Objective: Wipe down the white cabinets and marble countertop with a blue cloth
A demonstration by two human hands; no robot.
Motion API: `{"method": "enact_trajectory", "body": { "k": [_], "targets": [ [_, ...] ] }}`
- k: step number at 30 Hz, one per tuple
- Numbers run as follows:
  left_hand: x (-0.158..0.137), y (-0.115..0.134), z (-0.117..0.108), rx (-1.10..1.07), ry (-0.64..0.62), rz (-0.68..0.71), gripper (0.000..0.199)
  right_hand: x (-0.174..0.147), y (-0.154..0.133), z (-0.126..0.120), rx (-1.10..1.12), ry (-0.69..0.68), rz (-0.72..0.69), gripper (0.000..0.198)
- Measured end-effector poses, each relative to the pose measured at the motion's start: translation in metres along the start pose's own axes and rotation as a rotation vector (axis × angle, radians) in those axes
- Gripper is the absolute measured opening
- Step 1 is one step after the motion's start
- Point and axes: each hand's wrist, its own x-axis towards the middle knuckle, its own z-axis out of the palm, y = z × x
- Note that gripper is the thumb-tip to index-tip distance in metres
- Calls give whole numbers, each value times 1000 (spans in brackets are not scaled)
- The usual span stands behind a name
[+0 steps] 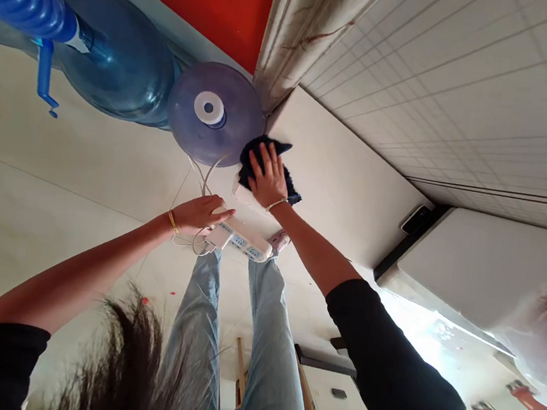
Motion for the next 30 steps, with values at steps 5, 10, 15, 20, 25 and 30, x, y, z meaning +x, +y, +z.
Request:
{"method": "enact_trajectory", "body": {
  "k": [5, 10, 15, 20, 25, 30],
  "targets": [
    [-8, 4, 3, -124, -120, 3, 71, -75, -19, 19, 151, -184, -161, 60],
    [-12, -4, 5, -168, -163, -19, 71, -87, 17, 3, 169, -212, -168, 53],
    [-18, -9, 4, -127, -241, -55, 71, -20, 70, -30, 76, 6, 60, 65],
    [-18, -9, 13, -175, -241, -78, 73, 42, 57, -21, 19, 324, 275, 59],
    [-10, -7, 16, -161, -244, -23, 73, 7, -8, 10, 30, 53, 45, 52],
    [-7, -10, 1, -128, -222, 37, 75, -56, -27, 17, 33, -128, -194, 55]
  ]
}}
